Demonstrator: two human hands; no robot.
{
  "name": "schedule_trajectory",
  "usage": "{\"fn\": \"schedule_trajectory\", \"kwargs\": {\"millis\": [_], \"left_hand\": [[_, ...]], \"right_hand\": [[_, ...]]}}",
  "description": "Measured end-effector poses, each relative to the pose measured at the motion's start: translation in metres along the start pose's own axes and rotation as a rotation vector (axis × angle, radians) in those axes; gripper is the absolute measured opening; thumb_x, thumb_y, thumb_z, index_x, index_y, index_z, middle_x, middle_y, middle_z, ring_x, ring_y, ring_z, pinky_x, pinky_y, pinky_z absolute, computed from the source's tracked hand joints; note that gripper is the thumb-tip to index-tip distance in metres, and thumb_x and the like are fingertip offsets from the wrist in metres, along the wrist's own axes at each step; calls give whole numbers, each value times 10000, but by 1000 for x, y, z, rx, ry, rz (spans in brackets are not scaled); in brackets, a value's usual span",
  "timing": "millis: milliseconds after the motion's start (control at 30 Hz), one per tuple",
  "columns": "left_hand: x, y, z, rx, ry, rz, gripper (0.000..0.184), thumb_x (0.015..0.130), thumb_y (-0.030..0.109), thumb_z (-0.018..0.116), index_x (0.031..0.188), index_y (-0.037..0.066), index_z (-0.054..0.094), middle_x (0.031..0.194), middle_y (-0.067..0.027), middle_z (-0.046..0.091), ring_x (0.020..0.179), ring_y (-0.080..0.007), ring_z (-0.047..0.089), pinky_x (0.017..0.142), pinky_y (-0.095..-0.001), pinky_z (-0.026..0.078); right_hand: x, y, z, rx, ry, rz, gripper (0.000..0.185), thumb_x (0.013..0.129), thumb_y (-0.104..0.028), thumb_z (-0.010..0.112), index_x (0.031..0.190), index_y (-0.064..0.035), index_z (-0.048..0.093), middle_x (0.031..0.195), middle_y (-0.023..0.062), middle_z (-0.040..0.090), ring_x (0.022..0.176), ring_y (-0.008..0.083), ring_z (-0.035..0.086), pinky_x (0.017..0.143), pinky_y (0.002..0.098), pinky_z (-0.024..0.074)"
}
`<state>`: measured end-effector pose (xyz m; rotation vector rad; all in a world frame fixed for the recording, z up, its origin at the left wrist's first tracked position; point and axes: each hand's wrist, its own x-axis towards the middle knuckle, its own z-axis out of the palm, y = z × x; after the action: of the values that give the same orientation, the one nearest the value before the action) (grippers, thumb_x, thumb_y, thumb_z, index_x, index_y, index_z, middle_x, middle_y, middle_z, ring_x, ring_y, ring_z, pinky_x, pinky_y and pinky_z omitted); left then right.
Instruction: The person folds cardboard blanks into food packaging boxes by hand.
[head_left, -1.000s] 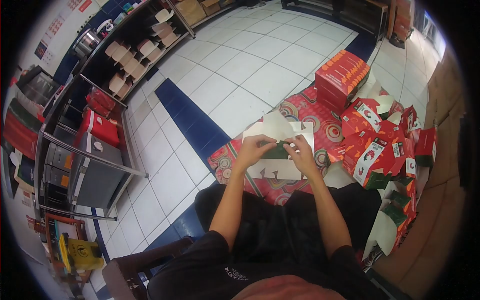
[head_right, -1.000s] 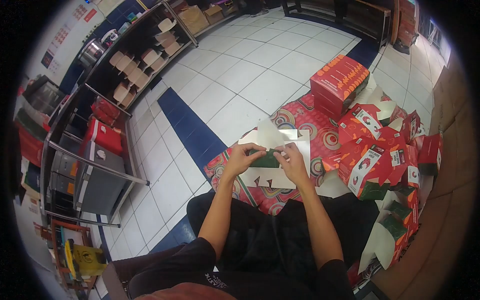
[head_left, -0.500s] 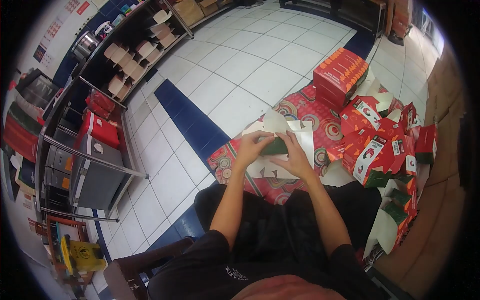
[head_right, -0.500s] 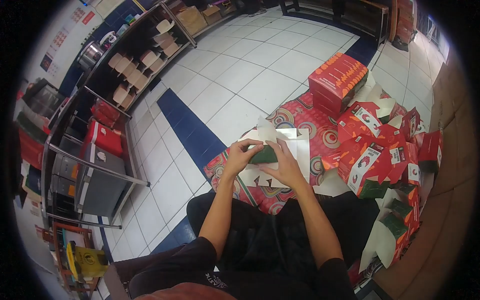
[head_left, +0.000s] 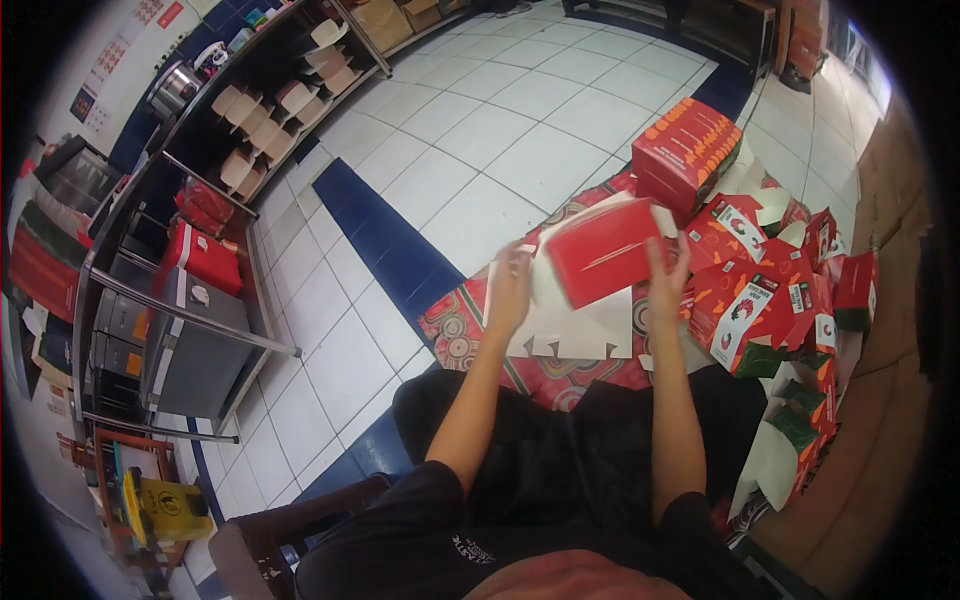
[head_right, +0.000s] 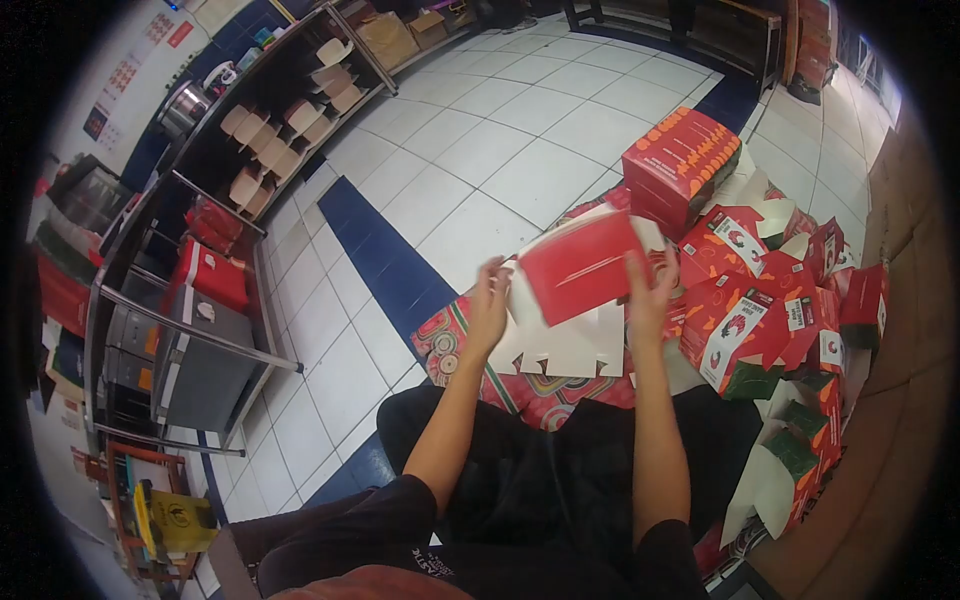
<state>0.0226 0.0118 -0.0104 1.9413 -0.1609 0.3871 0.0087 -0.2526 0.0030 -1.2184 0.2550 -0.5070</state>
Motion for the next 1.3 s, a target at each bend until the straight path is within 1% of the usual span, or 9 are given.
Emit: {"fn": "schedule_trajectory", "kwargs": {"millis": [167, 200, 300, 433, 700, 1000, 1200, 1267, 1300], "left_hand": [[-27, -40, 41, 131, -503, 27, 585, 1104, 334, 584, 1579, 6, 492, 1355, -285, 658, 1194, -384, 671, 1070, -466, 520], [-32, -41, 50, 139, -603, -24, 674, 1055, 373, 650, 1600, 18, 475, 1410, -292, 628, 1265, -400, 642, 1108, -478, 503], [-55, -36, 62, 339, -761, 72, 888, 918, 457, 799, 1632, 62, 450, 1537, -287, 541, 1420, -424, 546, 1184, -516, 457], [-80, -36, 73, 767, -1011, 223, 1223, 640, 516, 999, 1663, 167, 428, 1694, -234, 388, 1599, -425, 348, 1257, -580, 384], [-80, -74, 82, 688, -917, 275, 1033, 673, 322, 987, 1583, 208, 511, 1641, -144, 464, 1510, -383, 452, 1166, -559, 486], [-59, -82, 72, 522, -929, 213, 630, 775, 343, 902, 1353, 165, 723, 1413, -104, 667, 1314, -350, 621, 1085, -488, 544], [-29, -49, 49, 424, -800, 109, 244, 963, 267, 764, 1093, 67, 817, 986, -168, 782, 905, -356, 745, 865, -473, 588], [-15, -20, 32, 319, -677, 25, 234, 1014, 234, 741, 1117, 37, 814, 914, -167, 781, 774, -270, 725, 752, -403, 566], [-11, -12, 26, 319, -680, 25, 234, 1014, 234, 741, 1117, 37, 814, 914, -167, 781, 774, -270, 725, 752, -403, 566]], "right_hand": [[18, -35, -39, 757, -47, 368, 619, 1083, -489, 666, 1544, -100, 528, 1506, 52, 614, 1325, 189, 642, 1109, 372, 525], [28, -25, -50, 244, -94, 15, 601, 1087, -452, 642, 1551, -84, 540, 1455, 75, 647, 1190, 182, 644, 993, 338, 553], [33, -19, -64, 1221, -267, 202, 678, 1050, -410, 596, 1634, -81, 497, 1345, 118, 682, 921, 170, 560, 764, 286, 509], [23, -6, -55, 1208, -232, 307, 719, 1110, -586, 397, 1609, -82, 516, 1307, 120, 673, 936, 203, 570, 765, 349, 489], [17, -14, -45, 1101, -273, 324, 827, 1117, -710, 280, 1562, -63, 541, 1265, 125, 660, 944, 227, 588, 750, 376, 466], [6, -45, -29, 1084, -480, 241, 784, 1072, -711, 482, 1530, -82, 579, 1257, 100, 667, 961, 219, 611, 733, 363, 459], [7, -7, -21, 274, -489, 297, 612, 1036, -532, 699, 1429, -68, 634, 1289, 115, 672, 1084, 260, 638, 834, 393, 547], [-5, 16, -17, -629, -546, -298, 489, 980, -329, 811, 1343, -40, 656, 1294, 155, 666, 1176, 330, 641, 937, 414, 564], [-10, 28, -20, -629, -544, -295, 489, 980, -329, 811, 1343, -40, 656, 1294, 155, 666, 1176, 330, 641, 937, 414, 564]]}}
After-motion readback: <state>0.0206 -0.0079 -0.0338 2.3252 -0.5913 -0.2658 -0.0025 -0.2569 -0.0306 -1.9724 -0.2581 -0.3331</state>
